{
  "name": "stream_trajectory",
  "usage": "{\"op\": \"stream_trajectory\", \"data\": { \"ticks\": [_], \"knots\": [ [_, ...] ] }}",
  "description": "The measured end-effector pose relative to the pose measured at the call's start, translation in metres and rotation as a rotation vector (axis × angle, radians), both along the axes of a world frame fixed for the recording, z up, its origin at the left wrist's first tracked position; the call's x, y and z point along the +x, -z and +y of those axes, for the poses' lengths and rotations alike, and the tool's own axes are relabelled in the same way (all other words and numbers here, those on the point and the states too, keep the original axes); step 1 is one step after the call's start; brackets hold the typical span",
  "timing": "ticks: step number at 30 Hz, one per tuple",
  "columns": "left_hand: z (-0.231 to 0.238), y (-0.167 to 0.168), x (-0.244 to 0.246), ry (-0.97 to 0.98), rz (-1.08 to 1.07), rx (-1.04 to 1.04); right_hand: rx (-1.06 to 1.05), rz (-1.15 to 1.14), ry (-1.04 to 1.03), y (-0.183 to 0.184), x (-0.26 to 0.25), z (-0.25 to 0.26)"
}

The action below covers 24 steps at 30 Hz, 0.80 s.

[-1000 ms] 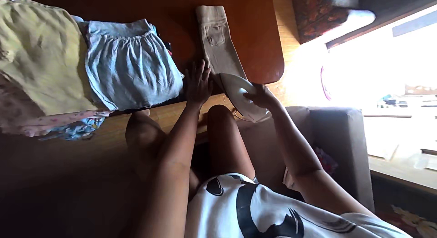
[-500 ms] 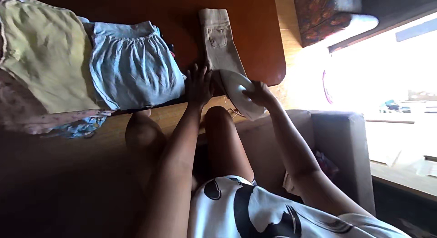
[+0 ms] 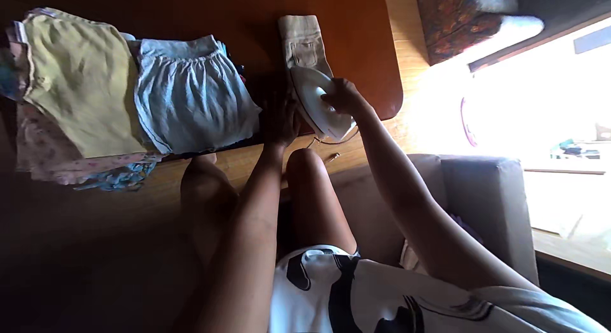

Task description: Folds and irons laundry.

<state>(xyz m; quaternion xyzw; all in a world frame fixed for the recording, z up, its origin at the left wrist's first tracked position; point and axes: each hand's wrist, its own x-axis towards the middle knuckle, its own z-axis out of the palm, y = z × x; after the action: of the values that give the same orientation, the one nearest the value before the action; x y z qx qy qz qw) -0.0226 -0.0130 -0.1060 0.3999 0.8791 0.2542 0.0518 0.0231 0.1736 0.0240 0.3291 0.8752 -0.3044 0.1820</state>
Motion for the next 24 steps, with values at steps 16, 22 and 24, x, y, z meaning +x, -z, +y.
{"op": "stream_trajectory", "data": {
  "ticks": [16,22,24],
  "knots": [
    [0.002,-0.001,0.001,-0.015,-0.038,-0.047,0.028,0.014,-0.003,-0.003,-0.009,0.000],
    [0.003,0.012,-0.001,-0.043,0.063,0.057,0.038,-0.003,-0.009,-0.001,0.023,0.000],
    [0.000,0.010,0.001,-0.018,0.044,0.079,0.033,-0.029,0.033,-0.002,0.066,-0.006]
  ]
}}
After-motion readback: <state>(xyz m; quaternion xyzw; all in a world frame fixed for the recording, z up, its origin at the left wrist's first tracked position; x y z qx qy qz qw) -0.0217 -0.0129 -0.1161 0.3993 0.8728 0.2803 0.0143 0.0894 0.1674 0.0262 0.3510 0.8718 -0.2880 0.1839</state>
